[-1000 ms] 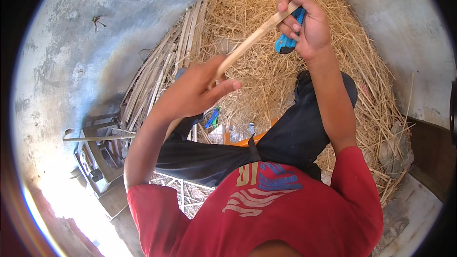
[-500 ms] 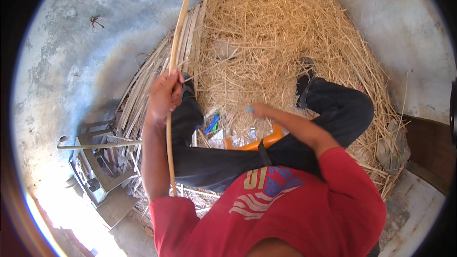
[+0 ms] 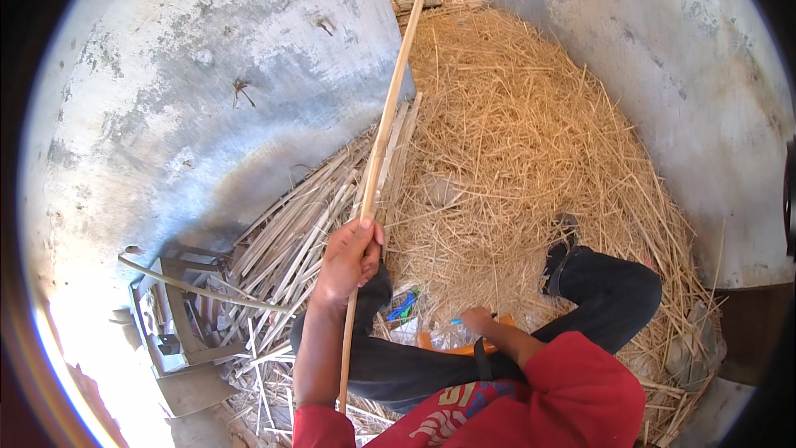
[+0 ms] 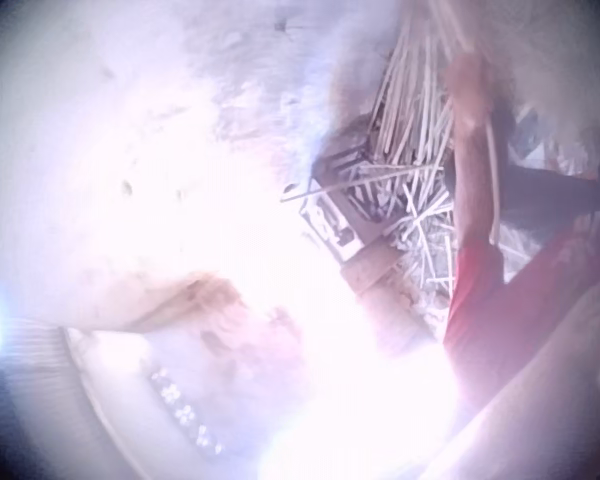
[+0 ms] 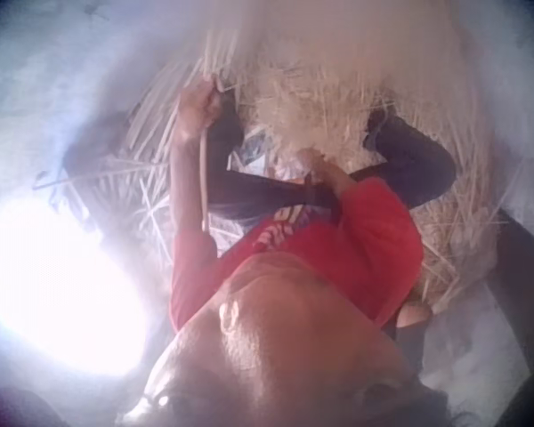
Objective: The person sits on a straw-covered floor and uses a knife to scrape and sharpen a long wooden stick. They rotate the stick and scrape along its length to smooth the surface.
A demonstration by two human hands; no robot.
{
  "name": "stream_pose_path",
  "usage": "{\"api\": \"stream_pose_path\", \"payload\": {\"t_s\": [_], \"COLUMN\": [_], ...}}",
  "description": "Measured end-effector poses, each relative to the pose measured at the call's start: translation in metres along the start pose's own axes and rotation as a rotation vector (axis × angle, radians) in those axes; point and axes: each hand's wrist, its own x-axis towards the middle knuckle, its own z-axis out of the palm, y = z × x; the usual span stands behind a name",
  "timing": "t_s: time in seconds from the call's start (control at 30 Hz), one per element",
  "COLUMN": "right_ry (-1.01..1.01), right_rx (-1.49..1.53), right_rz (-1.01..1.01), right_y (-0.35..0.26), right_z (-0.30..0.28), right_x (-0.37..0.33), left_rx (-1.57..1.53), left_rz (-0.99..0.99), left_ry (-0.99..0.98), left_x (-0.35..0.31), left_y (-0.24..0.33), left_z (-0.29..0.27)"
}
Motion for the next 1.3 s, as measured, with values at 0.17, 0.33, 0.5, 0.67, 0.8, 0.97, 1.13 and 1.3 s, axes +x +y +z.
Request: {"api": "stream_pose_path", "payload": {"t_s": [0.17, 0.33, 0.5, 0.67, 0.8, 0.97, 1.13, 1.3], "right_ry": [-0.005, -0.111, -0.105, -0.139, 0.013, 0.031, 0.113, 0.49], "right_rx": [0.018, 0.102, 0.228, 0.327, 0.293, 0.279, 0.334, 0.472], "right_rz": [0.01, -0.101, -0.054, 0.073, 0.134, 0.075, -0.232, -0.145], "right_y": [0.003, 0.012, 0.062, 0.093, 0.073, 0.068, 0.068, 0.063], "right_z": [0.001, -0.012, -0.026, -0.037, -0.024, -0.022, -0.141, -0.287], "right_x": [0.003, 0.004, 0.011, 0.003, -0.003, -0.002, -0.078, -0.259], "left_rx": [-0.062, -0.082, -0.096, -0.132, -0.112, -0.095, -0.081, -0.067], "left_rz": [0.003, -0.01, 0.002, 0.008, 0.013, -0.005, 0.014, 0.059], "left_ry": [-0.028, -0.004, 0.004, -0.001, 0.013, 0.032, 0.048, 0.039], "left_x": [0.007, 0.006, 0.004, 0.004, 0.002, 0.004, 0.001, -0.005], "left_y": [0.003, -0.005, -0.001, -0.003, -0.005, 0.0, -0.008, -0.008], "left_z": [0.008, 0.007, 0.01, 0.009, 0.006, 0.01, 0.005, 0.002]}}
